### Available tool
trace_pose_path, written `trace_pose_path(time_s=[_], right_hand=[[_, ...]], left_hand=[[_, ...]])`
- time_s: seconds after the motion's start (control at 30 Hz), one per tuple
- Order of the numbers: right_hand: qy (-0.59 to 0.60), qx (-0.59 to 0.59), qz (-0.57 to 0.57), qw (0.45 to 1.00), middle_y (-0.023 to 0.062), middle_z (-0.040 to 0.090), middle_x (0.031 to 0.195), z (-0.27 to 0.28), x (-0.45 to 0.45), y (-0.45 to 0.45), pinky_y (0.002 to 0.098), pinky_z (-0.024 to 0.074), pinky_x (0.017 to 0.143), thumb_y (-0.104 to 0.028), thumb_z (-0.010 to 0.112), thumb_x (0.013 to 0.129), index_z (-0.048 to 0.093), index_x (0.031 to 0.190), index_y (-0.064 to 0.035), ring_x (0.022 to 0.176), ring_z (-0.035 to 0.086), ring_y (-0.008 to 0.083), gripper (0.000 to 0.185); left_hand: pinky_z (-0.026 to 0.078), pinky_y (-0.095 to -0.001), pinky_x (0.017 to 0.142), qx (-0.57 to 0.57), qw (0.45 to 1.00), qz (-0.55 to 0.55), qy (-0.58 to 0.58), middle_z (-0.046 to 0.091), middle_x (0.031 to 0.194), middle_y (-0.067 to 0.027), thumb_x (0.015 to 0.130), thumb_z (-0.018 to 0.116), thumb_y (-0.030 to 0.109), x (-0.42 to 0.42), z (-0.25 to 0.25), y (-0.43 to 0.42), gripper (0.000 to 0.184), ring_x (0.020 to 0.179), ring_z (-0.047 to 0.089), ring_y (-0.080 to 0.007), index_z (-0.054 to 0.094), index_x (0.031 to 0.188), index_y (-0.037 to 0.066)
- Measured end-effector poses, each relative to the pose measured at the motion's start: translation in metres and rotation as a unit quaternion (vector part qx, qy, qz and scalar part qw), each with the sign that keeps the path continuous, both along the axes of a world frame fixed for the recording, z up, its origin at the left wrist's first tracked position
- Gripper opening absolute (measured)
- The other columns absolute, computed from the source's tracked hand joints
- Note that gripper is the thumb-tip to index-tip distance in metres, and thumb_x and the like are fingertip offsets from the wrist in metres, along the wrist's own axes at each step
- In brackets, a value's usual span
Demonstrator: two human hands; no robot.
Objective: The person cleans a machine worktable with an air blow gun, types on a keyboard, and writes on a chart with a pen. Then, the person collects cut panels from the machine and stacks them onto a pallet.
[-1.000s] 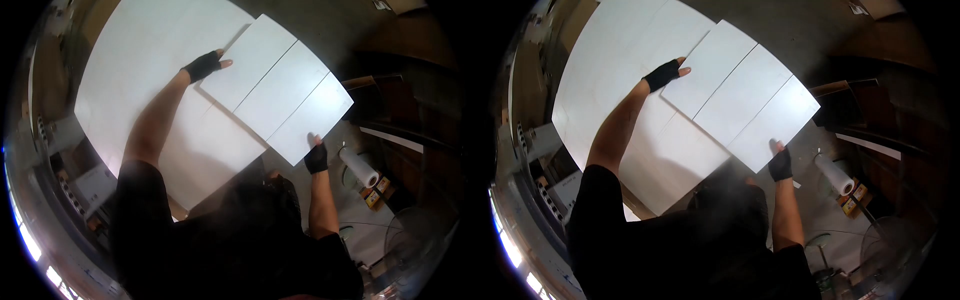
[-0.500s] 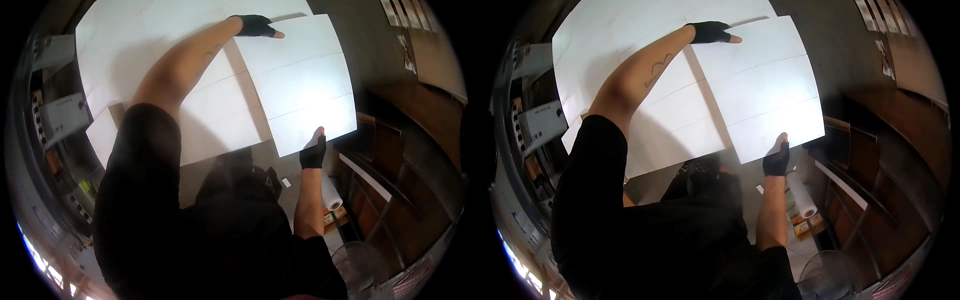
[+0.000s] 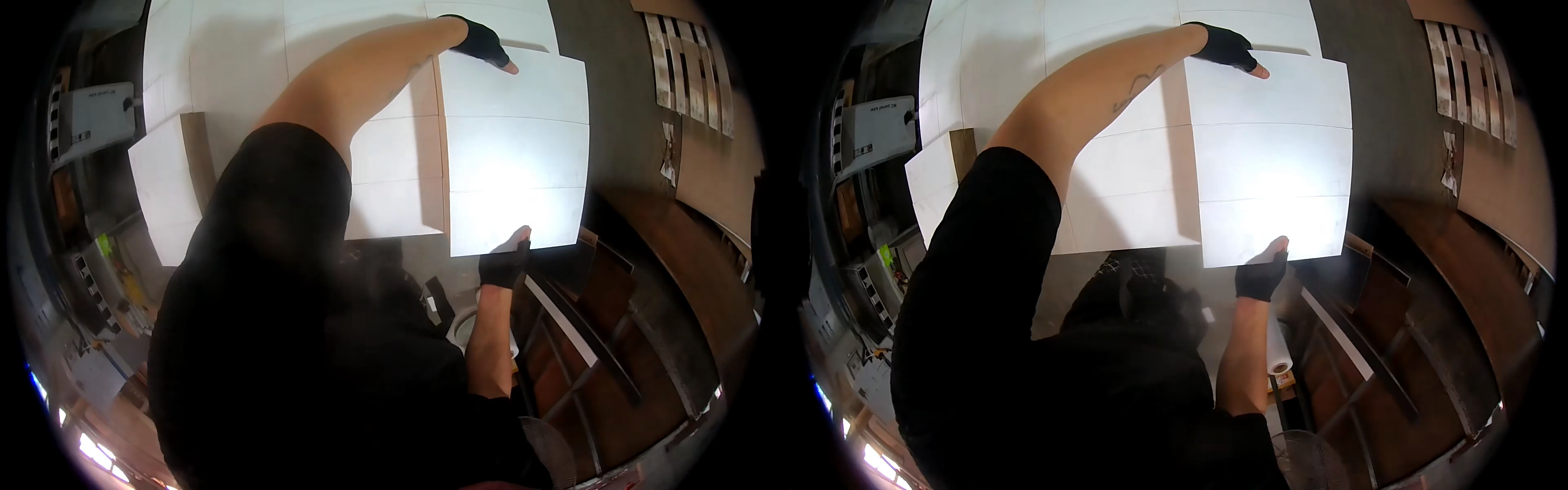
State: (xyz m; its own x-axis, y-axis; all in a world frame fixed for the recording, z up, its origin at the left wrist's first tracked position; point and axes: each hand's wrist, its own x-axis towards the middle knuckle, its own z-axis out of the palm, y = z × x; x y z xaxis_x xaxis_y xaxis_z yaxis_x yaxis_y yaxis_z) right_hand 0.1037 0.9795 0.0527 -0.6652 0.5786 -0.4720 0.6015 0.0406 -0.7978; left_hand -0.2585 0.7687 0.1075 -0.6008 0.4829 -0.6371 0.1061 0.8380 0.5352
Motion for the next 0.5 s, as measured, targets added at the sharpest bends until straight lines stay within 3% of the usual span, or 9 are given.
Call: trace_pose_path(time_s=[0.13,0.23,0.27,0.33,0.37,0.47,0.5], right_hand=[[0.020,-0.073,-0.028,0.997,0.0152,0.047,0.134,-0.021,0.008,0.011,0.0345,0.0391,0.104,-0.041,0.031,0.105,0.043,0.133,0.0050,0.117,0.048,0.0241,0.055],[0.066,-0.209,-0.087,0.972,0.0139,0.049,0.132,-0.014,0.006,0.010,0.0347,0.0418,0.102,-0.038,0.032,0.105,0.044,0.131,0.0032,0.115,0.049,0.0229,0.051],[0.084,-0.265,-0.119,0.953,0.0136,0.050,0.130,-0.005,0.003,0.005,0.0346,0.0434,0.101,-0.036,0.032,0.105,0.046,0.129,0.0028,0.114,0.050,0.0224,0.048],[0.060,-0.267,-0.173,0.946,0.0111,0.050,0.131,0.012,-0.008,-0.007,0.0365,0.0420,0.102,-0.039,0.033,0.104,0.044,0.132,-0.0005,0.114,0.050,0.0226,0.049],[0.050,-0.268,-0.199,0.941,0.0098,0.050,0.131,0.019,-0.010,-0.010,0.0375,0.0413,0.103,-0.040,0.034,0.104,0.044,0.134,-0.0021,0.115,0.050,0.0227,0.049],[0.107,-0.423,-0.212,0.874,0.0074,0.049,0.133,-0.002,0.015,0.018,0.0384,0.0369,0.107,-0.047,0.033,0.103,0.042,0.138,-0.0076,0.117,0.049,0.0230,0.054],[0.086,-0.399,-0.188,0.893,0.0064,0.049,0.133,-0.009,0.018,0.030,0.0385,0.0367,0.107,-0.048,0.033,0.103,0.041,0.139,-0.0088,0.117,0.049,0.0228,0.054]], left_hand=[[0.026,-0.0463,0.112,0.010,0.999,-0.013,-0.027,0.044,0.147,-0.0120,0.075,0.058,0.071,-0.006,-0.002,0.002,0.086,0.138,0.037,-0.0313,0.053,0.137,0.011],[0.025,-0.0466,0.113,0.003,1.000,-0.004,-0.011,0.046,0.146,-0.0103,0.075,0.060,0.070,-0.008,-0.009,0.007,0.084,0.138,0.037,-0.0312,0.055,0.136,0.012],[0.026,-0.0463,0.112,0.016,1.000,-0.012,-0.010,0.045,0.146,-0.0132,0.075,0.058,0.072,-0.008,-0.011,0.008,0.087,0.137,0.038,-0.0322,0.054,0.135,0.009],[0.029,-0.0456,0.111,0.039,0.999,-0.032,-0.005,0.045,0.144,-0.0190,0.076,0.054,0.077,-0.011,-0.016,0.008,0.094,0.134,0.041,-0.0344,0.054,0.134,0.002],[0.029,-0.0453,0.111,0.040,0.999,-0.025,-0.004,0.044,0.145,-0.0191,0.076,0.054,0.077,-0.010,-0.013,0.007,0.095,0.134,0.041,-0.0343,0.053,0.134,0.002],[0.029,-0.0437,0.111,0.027,0.999,-0.018,0.019,0.043,0.146,-0.0193,0.075,0.055,0.078,-0.015,-0.010,0.005,0.098,0.135,0.040,-0.0339,0.051,0.136,0.001],[0.029,-0.0428,0.112,0.009,0.999,-0.021,0.038,0.043,0.146,-0.0191,0.074,0.055,0.078,-0.020,-0.013,0.005,0.100,0.136,0.040,-0.0337,0.049,0.137,0.000]])
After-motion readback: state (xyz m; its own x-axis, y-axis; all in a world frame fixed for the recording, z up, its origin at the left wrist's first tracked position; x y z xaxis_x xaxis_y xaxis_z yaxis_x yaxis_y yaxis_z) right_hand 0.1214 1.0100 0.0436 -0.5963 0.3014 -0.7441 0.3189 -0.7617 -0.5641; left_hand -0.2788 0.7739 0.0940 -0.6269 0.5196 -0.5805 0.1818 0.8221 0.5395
